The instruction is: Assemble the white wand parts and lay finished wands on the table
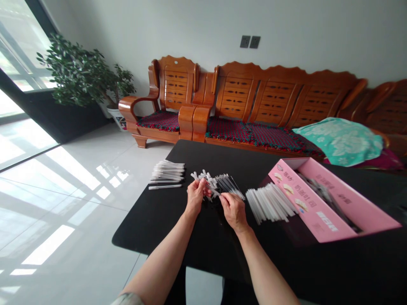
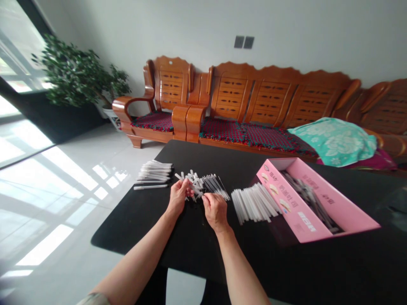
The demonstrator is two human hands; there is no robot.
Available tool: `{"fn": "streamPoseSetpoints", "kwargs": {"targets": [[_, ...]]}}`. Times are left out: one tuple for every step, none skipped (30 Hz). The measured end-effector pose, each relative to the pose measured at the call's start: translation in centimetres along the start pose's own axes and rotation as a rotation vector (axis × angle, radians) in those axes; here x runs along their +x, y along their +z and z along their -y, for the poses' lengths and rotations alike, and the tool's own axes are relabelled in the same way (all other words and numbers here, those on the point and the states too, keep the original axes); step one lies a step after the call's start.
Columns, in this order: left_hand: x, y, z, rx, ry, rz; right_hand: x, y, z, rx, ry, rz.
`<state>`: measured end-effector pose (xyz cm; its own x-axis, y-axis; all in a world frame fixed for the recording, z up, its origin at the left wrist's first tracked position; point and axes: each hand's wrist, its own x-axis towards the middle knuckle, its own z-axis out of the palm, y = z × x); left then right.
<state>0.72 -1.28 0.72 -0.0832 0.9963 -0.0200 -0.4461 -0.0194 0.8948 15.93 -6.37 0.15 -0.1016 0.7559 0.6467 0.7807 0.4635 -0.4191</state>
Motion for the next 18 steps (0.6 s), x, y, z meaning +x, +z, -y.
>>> {"fn": "streamPoseSetpoints", "kwargs": {"targets": [[0.0,-0.01,0.03,0.004,0.0,0.001,0.0,0.01,-0.01,0.0,-0.007,-0.006],[0.01,-0.04,0.07,0.008,0.002,0.002,0.0,0.02,-0.02,0.002,0.0,-0.012],[0.02,-0.06,0.1,0.009,0.004,0.003,-0.01,0.03,-0.03,0.004,0.017,-0.016],[0.03,-0.09,0.12,0.008,0.006,0.005,-0.02,0.03,-0.03,0.006,0.038,-0.015],[0.05,-0.12,0.13,0.005,0.006,0.007,-0.03,0.04,-0.04,0.009,0.056,-0.008],[0.06,-0.14,0.12,0.001,0.005,0.007,-0.05,0.04,-0.04,0.012,0.063,0.002],[0.07,-0.15,0.11,-0.003,0.002,0.007,-0.06,0.05,-0.05,0.013,0.058,0.01],[0.08,-0.16,0.08,-0.006,-0.001,0.006,-0.08,0.07,-0.07,0.012,0.045,0.014],[0.09,-0.15,0.06,-0.008,-0.003,0.005,-0.08,0.09,-0.1,0.009,0.028,0.014],[0.09,-0.14,0.03,-0.01,-0.006,0.003,-0.09,0.12,-0.14,0.006,0.013,0.011],[0.09,-0.12,0.01,-0.011,-0.008,0.001,-0.09,0.15,-0.19,0.004,0.004,0.005],[0.08,-0.1,0.0,-0.012,-0.011,-0.001,-0.09,0.18,-0.24,0.005,0.001,-0.002],[0.07,-0.08,0.0,-0.011,-0.012,-0.004,-0.09,0.2,-0.28,0.01,0.005,-0.009],[0.07,-0.06,0.0,-0.01,-0.013,-0.008,-0.09,0.22,-0.32,0.018,0.011,-0.016],[0.07,-0.06,0.0,-0.008,-0.013,-0.01,-0.1,0.22,-0.34,0.026,0.019,-0.022],[0.06,-0.06,0.0,-0.008,-0.012,-0.011,-0.11,0.22,-0.34,0.032,0.027,-0.026],[0.06,-0.08,0.01,-0.01,-0.011,-0.009,-0.12,0.22,-0.33,0.036,0.034,-0.026],[0.06,-0.09,0.01,-0.012,-0.011,-0.007,-0.13,0.21,-0.31,0.036,0.037,-0.021]]}}
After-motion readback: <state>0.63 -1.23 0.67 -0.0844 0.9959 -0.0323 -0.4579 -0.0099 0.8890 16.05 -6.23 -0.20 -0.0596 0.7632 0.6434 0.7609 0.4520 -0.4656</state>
